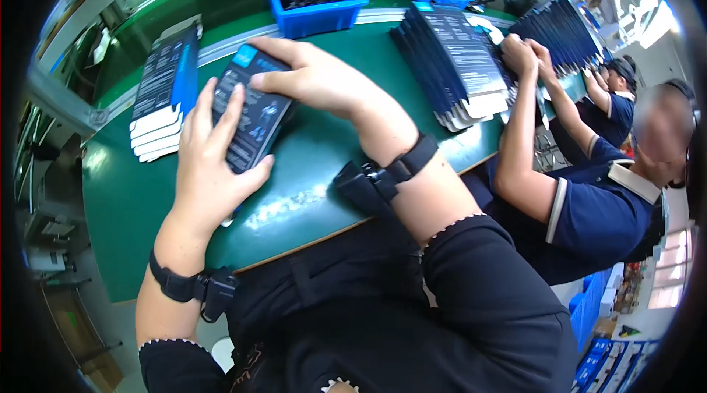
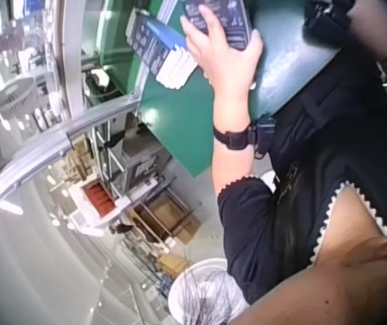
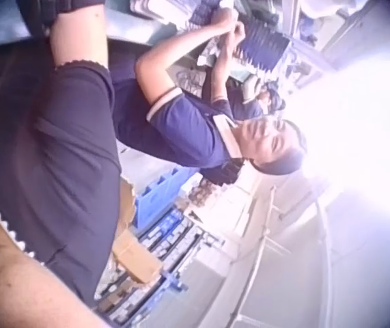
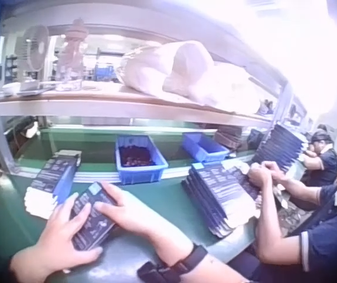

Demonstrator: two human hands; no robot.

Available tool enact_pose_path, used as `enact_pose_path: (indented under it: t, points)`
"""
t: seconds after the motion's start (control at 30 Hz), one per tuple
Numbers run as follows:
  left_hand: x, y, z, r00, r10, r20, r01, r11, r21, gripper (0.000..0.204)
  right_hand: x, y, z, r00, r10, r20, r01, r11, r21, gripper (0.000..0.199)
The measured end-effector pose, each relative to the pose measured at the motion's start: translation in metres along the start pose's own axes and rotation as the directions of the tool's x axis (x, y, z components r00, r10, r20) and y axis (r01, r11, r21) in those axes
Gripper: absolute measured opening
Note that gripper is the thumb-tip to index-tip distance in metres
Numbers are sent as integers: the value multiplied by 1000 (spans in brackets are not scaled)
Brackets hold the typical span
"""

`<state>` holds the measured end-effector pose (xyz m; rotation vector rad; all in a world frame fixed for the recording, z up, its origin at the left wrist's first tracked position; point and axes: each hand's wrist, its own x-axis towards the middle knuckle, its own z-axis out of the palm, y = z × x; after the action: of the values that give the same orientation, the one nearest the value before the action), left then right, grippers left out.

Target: The recorder is assembling and folding cardboard product packaging at a workbench.

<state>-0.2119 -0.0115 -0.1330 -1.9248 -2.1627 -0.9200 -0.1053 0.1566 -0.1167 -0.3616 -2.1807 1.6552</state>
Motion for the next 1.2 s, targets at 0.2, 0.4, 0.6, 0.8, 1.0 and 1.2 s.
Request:
enact_pose_path:
  t: [0.2, 0.4, 0.6, 0.8, 1.0, 1.2]
  points:
    - [-6, 7, -6, 999, -35, 14, 36, 999, -14, 79, -6, -16, 2, 994, 84, 72, -80, 995, -58, 56]
    - [8, 13, -10, 1000, 16, -24, -18, 997, -77, 78, -2, -3, -8, 991, -97, -92, 110, 983, 147, 64]
    - [8, -8, -14, 967, -248, -60, 177, 820, -544, 55, -6, -11, -14, 990, 49, -135, -2, 944, 329, 64]
    - [3, -42, -15, 915, -391, 97, 347, 643, -683, 38, -3, -8, -9, 998, -1, -64, 25, 927, 374, 59]
    - [4, -36, -14, 882, -450, 137, 395, 549, -737, 33, 0, -6, -6, 976, -10, -218, 77, 951, 301, 61]
    - [5, -37, -12, 866, -494, 74, 368, 530, -764, 33, -2, -10, 2, 937, -60, -344, 124, 978, 166, 51]
